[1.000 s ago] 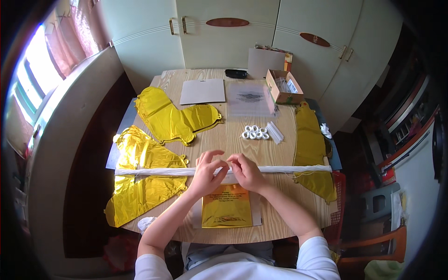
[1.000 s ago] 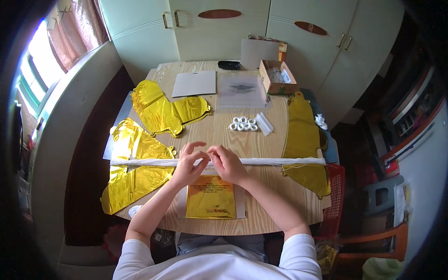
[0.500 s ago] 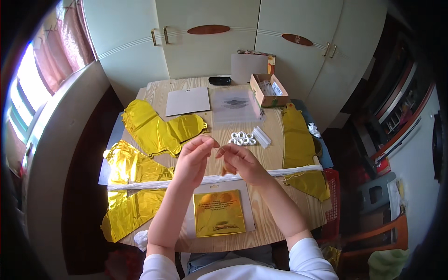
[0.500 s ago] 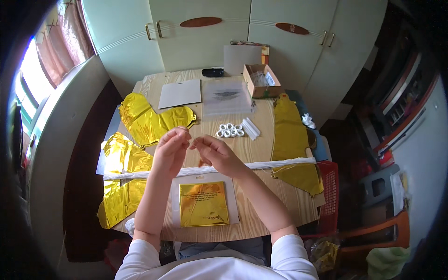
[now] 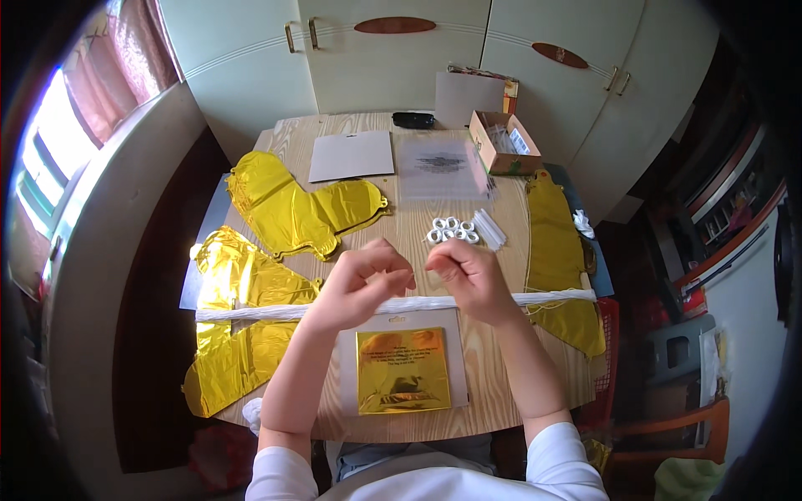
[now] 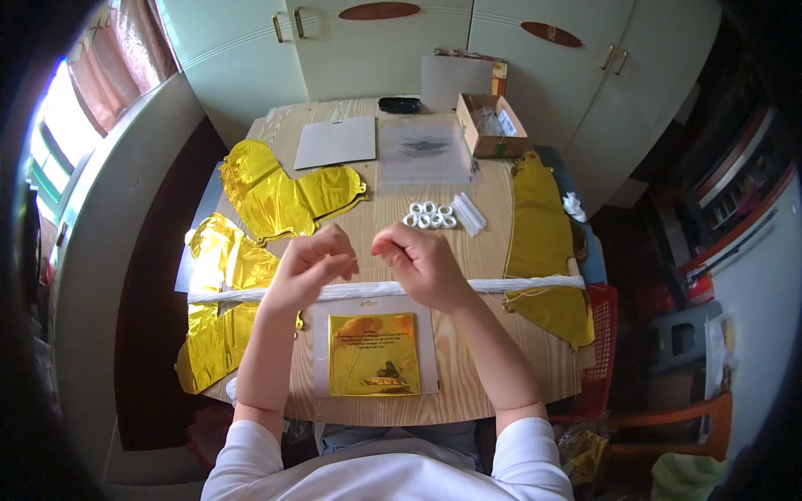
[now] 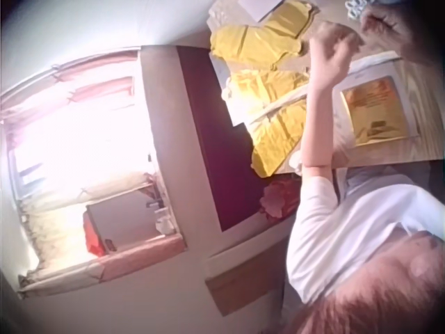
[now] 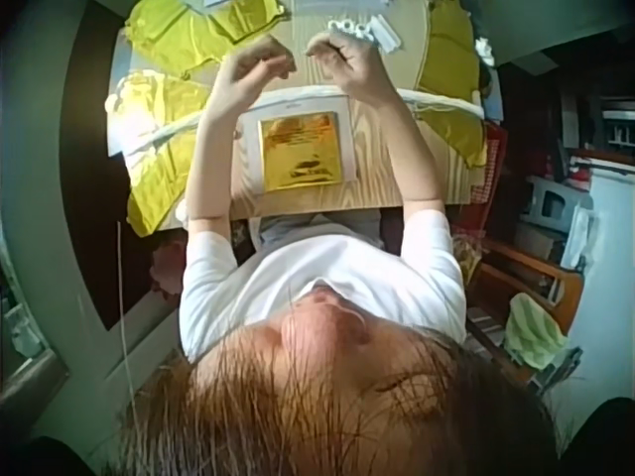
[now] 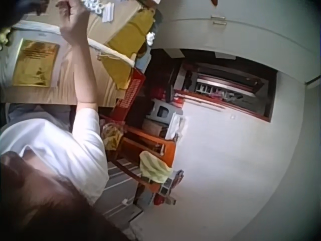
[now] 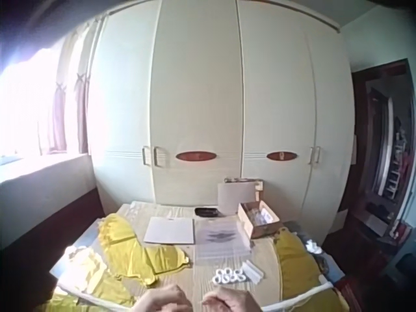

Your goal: The recorder is sitting at a table and assembling small white plastic rings or clips by interlocking them together.

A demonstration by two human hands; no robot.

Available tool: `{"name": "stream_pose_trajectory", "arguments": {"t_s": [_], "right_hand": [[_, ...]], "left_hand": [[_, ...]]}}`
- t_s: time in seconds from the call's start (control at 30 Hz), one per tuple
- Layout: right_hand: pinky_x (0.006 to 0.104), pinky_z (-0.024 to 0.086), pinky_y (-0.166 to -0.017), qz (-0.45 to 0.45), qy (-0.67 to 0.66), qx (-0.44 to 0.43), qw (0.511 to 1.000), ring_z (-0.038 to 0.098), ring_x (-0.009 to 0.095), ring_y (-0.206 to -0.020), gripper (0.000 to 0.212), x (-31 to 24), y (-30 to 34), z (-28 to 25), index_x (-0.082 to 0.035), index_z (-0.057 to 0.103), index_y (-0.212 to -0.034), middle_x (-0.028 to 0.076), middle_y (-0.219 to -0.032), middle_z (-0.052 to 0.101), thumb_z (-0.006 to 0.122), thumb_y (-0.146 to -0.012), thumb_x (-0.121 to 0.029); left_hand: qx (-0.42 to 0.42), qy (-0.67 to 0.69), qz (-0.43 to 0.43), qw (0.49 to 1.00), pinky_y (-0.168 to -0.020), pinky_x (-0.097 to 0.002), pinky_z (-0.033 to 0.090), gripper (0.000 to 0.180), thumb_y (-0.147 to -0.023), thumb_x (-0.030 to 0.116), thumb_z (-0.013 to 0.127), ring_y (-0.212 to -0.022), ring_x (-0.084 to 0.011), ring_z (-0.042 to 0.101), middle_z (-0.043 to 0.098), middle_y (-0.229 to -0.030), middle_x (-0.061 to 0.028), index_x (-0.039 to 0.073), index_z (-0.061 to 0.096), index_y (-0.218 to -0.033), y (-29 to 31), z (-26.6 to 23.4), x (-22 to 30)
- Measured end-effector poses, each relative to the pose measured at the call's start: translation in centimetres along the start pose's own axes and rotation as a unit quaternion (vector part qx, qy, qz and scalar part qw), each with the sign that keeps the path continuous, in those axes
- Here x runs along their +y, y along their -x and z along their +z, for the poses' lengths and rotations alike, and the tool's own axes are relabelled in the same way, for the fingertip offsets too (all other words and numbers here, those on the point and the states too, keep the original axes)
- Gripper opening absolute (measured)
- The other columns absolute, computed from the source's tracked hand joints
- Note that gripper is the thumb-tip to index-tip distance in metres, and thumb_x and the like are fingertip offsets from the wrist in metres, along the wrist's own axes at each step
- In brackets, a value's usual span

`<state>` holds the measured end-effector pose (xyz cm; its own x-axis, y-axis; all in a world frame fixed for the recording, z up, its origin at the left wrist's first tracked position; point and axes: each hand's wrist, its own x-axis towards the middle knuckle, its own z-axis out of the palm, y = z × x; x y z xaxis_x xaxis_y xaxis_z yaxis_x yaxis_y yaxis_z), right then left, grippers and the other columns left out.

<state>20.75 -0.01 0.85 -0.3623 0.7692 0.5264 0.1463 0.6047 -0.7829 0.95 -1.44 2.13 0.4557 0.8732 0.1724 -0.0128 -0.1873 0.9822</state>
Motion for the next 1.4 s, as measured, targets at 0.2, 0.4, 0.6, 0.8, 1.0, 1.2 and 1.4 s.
{"name": "stream_pose_trajectory", "arguments": {"t_s": [0.2, 0.4, 0.6, 0.8, 1.0, 1.2, 1.4], "right_hand": [[0.0284, 0.044, -0.053, -0.027, 0.027, -0.09, 0.995, 0.059, 0.016, -0.06, 0.016, -0.7, 0.1, 1.2, -0.002, 0.055, -0.078, 0.008, -0.067, 0.059, 0.054, -0.088, -0.015], [0.0275, 0.043, -0.052, -0.041, 0.022, -0.018, 0.999, 0.056, 0.012, -0.057, 0.021, 1.5, 0.1, 0.8, -0.003, 0.057, -0.079, 0.005, -0.064, 0.058, 0.053, -0.09, -0.02], [0.0316, 0.044, -0.053, -0.008, -0.044, -0.05, 0.998, 0.058, 0.023, -0.059, 0.019, -1.5, 0.2, 0.5, -0.004, 0.056, -0.078, 0.01, -0.066, 0.059, 0.054, -0.088, -0.02], [0.0293, 0.043, -0.051, -0.027, 0.052, -0.082, 0.995, 0.057, 0.02, -0.056, 0.015, -0.5, 0.4, 1.4, -0.004, 0.057, -0.079, 0.01, -0.064, 0.057, 0.054, -0.087, -0.017], [0.0281, 0.043, -0.051, -0.025, 0.069, -0.024, 0.997, 0.057, 0.017, -0.056, 0.014, -0.3, -0.2, 1.0, -0.004, 0.057, -0.08, 0.008, -0.063, 0.058, 0.053, -0.088, -0.015], [0.0289, 0.042, -0.05, 0.021, 0.003, -0.043, 0.999, 0.055, 0.017, -0.053, 0.014, -1.2, 0.1, 0.0, -0.004, 0.059, -0.082, 0.009, -0.06, 0.055, 0.053, -0.088, -0.015], [0.0287, 0.042, -0.05, -0.048, 0.007, -0.105, 0.993, 0.054, 0.016, -0.052, 0.014, -0.8, 0.3, 0.8, -0.004, 0.059, -0.084, 0.008, -0.061, 0.056, 0.052, -0.089, -0.015]], "left_hand": [[0.142, -0.156, 0.136, 0.968, -0.077, -0.0303, 0.041, 0.013, -0.082, 0.01, 0.056, -0.082, -0.0133, 0.052, 0.063, -0.088, -0.0084, 0.0, 0.062, -0.078, -0.8, 1.0, 0.6], [-0.048, 0.298, 0.11, 0.947, -0.07, -0.0306, 0.04, 0.022, -0.086, 0.014, 0.05, -0.074, -0.0148, 0.048, 0.054, -0.07, -0.005, -0.004, 0.059, -0.078, -0.2, 0.1, -0.5], [0.06, -0.107, 0.081, 0.989, -0.073, -0.0282, 0.038, 0.011, -0.083, 0.009, 0.056, -0.078, -0.0162, 0.049, 0.056, -0.078, -0.0049, 0.0, 0.062, -0.084, 0.0, -0.3, -0.5], [0.111, 0.012, 0.14, 0.984, -0.068, -0.0298, 0.04, 0.013, -0.083, 0.01, 0.054, -0.076, -0.0156, 0.049, 0.057, -0.078, -0.0057, 0.0, 0.061, -0.079, -1.0, 1.0, -0.3], [-0.034, 0.276, 0.094, 0.956, -0.069, -0.0262, 0.04, 0.021, -0.085, 0.012, 0.049, -0.071, -0.0154, 0.045, 0.057, -0.071, -0.0067, -0.002, 0.058, -0.072, -0.3, 0.4, -0.6], [0.011, 0.014, 0.106, 0.994, -0.066, -0.0281, 0.042, 0.018, -0.086, 0.01, 0.05, -0.074, -0.0134, 0.051, 0.057, -0.079, -0.0046, -0.003, 0.062, -0.085, -0.6, -0.3, -1.1], [0.157, -0.09, 0.14, 0.973, -0.075, -0.029, 0.042, 0.014, -0.086, 0.011, 0.053, -0.084, -0.0139, 0.052, 0.059, -0.083, -0.0048, -0.001, 0.061, -0.084, -1.0, 1.3, -0.5]]}}
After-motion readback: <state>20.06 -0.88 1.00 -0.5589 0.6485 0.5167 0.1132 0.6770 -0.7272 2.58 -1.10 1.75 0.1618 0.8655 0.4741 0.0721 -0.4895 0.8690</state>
